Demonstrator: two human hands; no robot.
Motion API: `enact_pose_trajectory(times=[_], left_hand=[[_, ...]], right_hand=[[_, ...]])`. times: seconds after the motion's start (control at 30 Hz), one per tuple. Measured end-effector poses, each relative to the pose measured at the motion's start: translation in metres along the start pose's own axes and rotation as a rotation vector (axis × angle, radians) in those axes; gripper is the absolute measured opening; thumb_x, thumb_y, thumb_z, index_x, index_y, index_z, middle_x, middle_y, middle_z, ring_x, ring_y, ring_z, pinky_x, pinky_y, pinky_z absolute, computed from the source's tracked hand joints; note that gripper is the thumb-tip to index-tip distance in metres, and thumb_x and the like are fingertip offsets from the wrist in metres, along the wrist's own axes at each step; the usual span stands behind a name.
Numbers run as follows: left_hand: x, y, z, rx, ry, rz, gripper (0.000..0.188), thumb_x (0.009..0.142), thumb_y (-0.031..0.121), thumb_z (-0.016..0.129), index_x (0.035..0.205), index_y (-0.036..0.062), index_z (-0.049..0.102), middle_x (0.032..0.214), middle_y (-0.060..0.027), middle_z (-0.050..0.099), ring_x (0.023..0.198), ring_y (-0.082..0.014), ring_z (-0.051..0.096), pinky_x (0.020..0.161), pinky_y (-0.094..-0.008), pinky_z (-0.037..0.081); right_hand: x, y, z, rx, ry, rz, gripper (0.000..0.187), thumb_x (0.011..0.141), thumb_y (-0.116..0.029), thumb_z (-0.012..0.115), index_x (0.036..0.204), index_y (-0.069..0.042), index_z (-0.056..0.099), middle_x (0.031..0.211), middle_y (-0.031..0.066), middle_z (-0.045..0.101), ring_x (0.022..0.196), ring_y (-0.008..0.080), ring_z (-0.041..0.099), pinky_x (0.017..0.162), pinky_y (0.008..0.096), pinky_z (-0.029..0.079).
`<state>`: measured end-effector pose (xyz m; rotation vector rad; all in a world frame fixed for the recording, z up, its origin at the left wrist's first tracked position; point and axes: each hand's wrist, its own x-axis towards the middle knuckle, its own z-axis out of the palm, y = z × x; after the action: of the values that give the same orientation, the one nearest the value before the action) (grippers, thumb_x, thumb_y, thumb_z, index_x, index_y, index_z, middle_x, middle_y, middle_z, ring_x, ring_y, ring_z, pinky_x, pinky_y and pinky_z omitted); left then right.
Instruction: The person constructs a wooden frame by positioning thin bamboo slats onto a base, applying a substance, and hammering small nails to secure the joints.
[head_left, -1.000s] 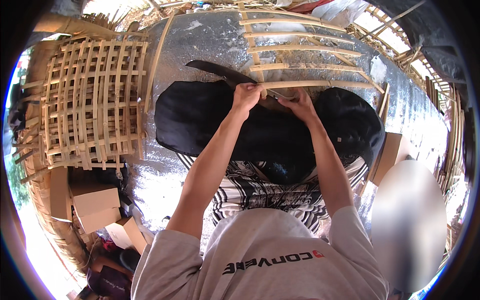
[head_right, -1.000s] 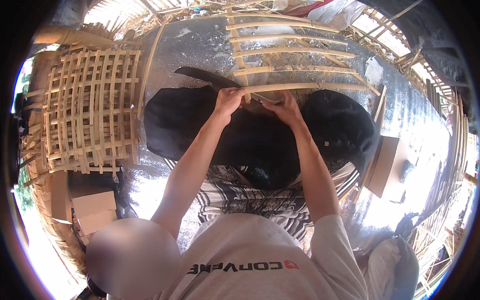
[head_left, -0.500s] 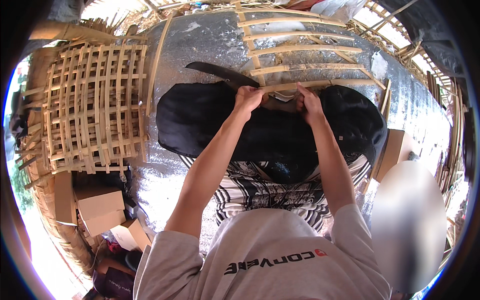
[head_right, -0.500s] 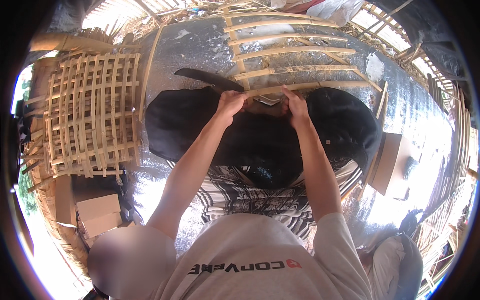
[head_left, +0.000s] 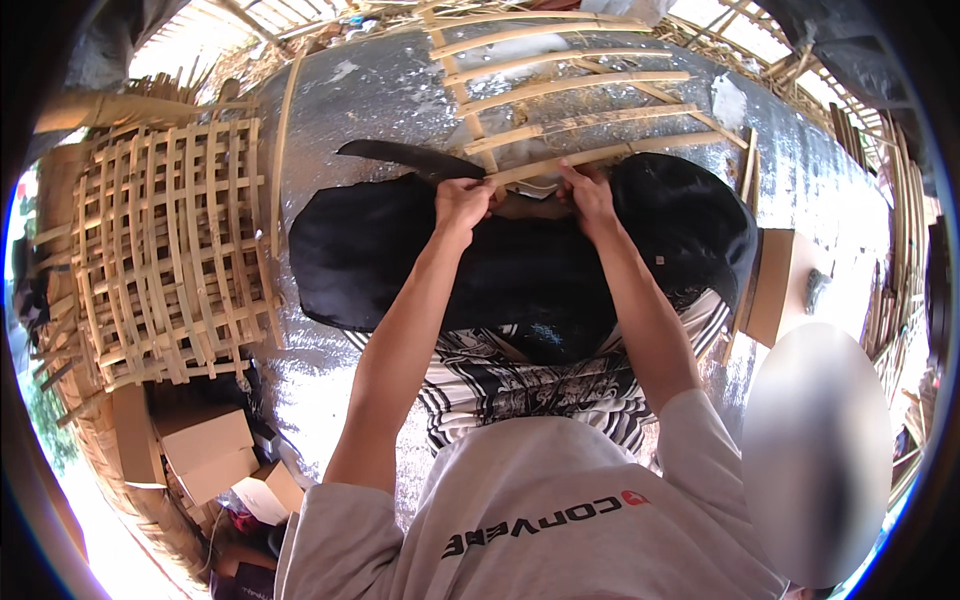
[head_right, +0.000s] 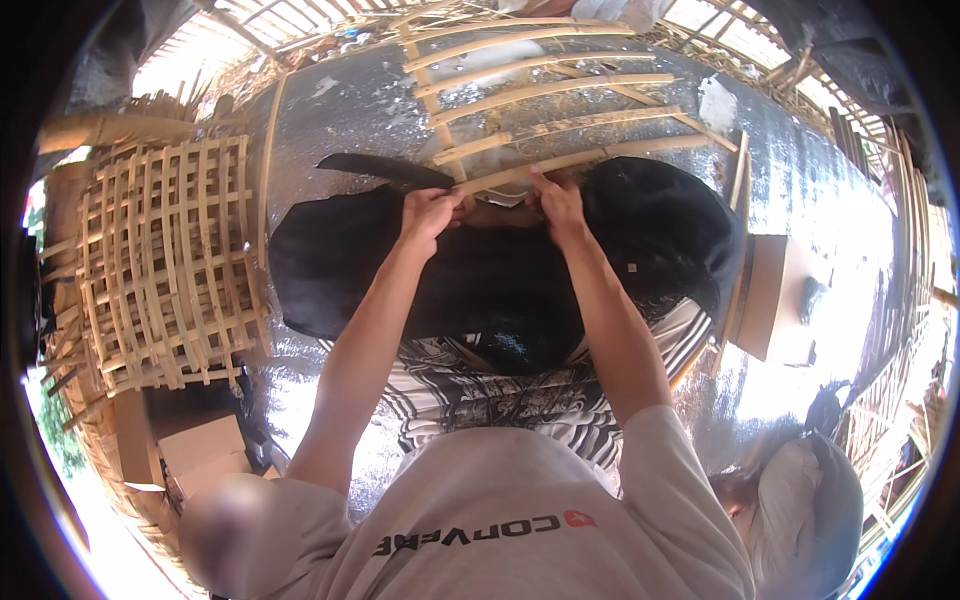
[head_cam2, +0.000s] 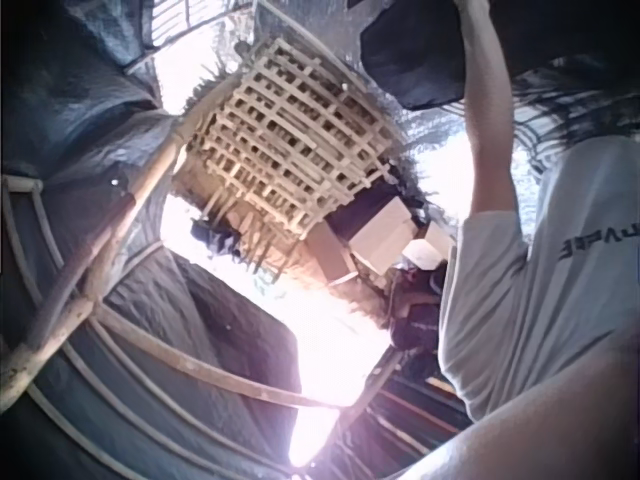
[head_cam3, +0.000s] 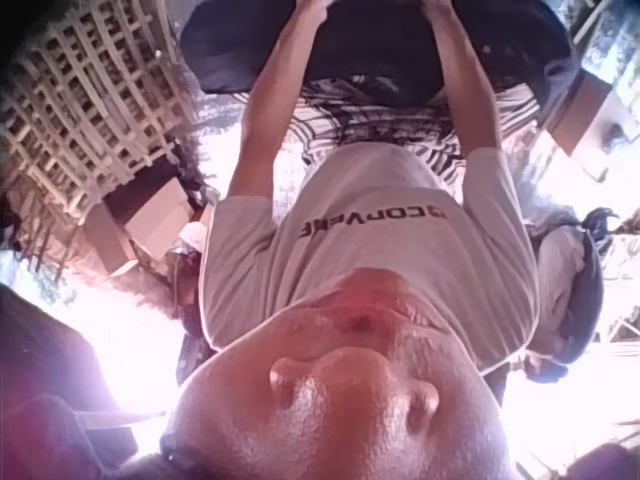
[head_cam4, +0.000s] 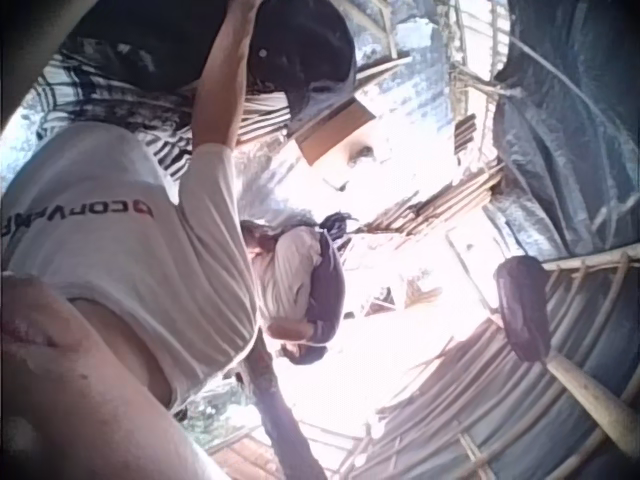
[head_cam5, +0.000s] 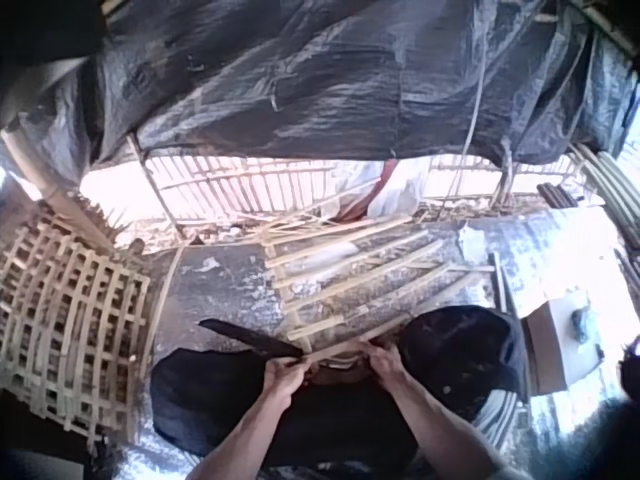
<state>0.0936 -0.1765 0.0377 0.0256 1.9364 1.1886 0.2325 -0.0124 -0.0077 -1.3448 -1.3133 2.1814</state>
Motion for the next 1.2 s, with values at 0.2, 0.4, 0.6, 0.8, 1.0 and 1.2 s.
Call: enact_pose_trajectory(times=[0.2, 0.4, 0.6, 0.8, 1.0, 1.2], left_hand=[[0.002, -0.001, 0.000, 0.014, 0.006, -0.004, 0.023, 0.095, 0.019, 0.067, 0.100, -0.0034, 0.070, 0.091, -0.0100, 0.072, 0.079, -0.0173, 0.072, 0.063, -0.0282, 0.054], [0.003, -0.002, -0.001, 0.036, 0.003, 0.001, 0.023, 0.095, 0.019, 0.066, 0.100, -0.0036, 0.070, 0.088, -0.0097, 0.072, 0.078, -0.0166, 0.071, 0.063, -0.0284, 0.054], [-0.001, 0.003, 0.000, 0.057, 0.000, -0.003, 0.022, 0.095, 0.019, 0.066, 0.100, -0.0025, 0.070, 0.088, -0.0093, 0.072, 0.077, -0.0162, 0.071, 0.062, -0.0287, 0.055], [0.004, -0.003, 0.000, -0.031, 0.034, 0.007, 0.022, 0.091, 0.019, 0.071, 0.089, -0.0027, 0.071, 0.079, -0.0079, 0.071, 0.068, -0.0136, 0.068, 0.055, -0.0274, 0.052], [0.007, -0.002, 0.001, 0.000, 0.031, -0.001, 0.021, 0.089, 0.018, 0.071, 0.089, -0.0029, 0.070, 0.079, -0.0086, 0.071, 0.068, -0.0141, 0.069, 0.055, -0.0280, 0.053], [0.004, -0.001, 0.002, -0.001, 0.045, 0.001, 0.020, 0.087, 0.017, 0.071, 0.088, -0.0030, 0.070, 0.078, -0.0093, 0.071, 0.068, -0.0142, 0.069, 0.055, -0.0280, 0.054]], right_hand=[[-0.001, 0.000, 0.002, -0.040, 0.007, -0.055, 0.029, 0.091, -0.031, 0.071, 0.091, -0.003, 0.065, 0.066, -0.0005, 0.054, 0.056, 0.0118, 0.057, 0.051, 0.0285, 0.042], [0.003, 0.002, 0.001, -0.091, 0.002, -0.094, 0.032, 0.090, -0.034, 0.072, 0.090, -0.003, 0.065, 0.064, 0.0007, 0.056, 0.056, 0.0114, 0.056, 0.048, 0.0285, 0.039], [0.003, 0.002, -0.002, -0.063, -0.003, -0.053, 0.032, 0.089, -0.034, 0.073, 0.088, -0.003, 0.066, 0.064, 0.0015, 0.057, 0.056, 0.0124, 0.056, 0.051, 0.0298, 0.039], [0.000, 0.001, -0.002, -0.133, 0.019, -0.083, 0.033, 0.089, -0.035, 0.073, 0.086, -0.003, 0.067, 0.064, 0.0014, 0.058, 0.056, 0.0127, 0.056, 0.056, 0.0303, 0.040], [0.004, 0.004, -0.003, -0.170, 0.029, -0.085, 0.032, 0.090, -0.034, 0.072, 0.087, -0.003, 0.067, 0.064, 0.0013, 0.058, 0.056, 0.0124, 0.056, 0.056, 0.0301, 0.041], [0.005, 0.005, -0.002, -0.124, 0.012, -0.082, 0.031, 0.091, -0.033, 0.070, 0.088, -0.002, 0.068, 0.063, 0.0015, 0.058, 0.055, 0.0127, 0.056, 0.057, 0.0302, 0.042]])
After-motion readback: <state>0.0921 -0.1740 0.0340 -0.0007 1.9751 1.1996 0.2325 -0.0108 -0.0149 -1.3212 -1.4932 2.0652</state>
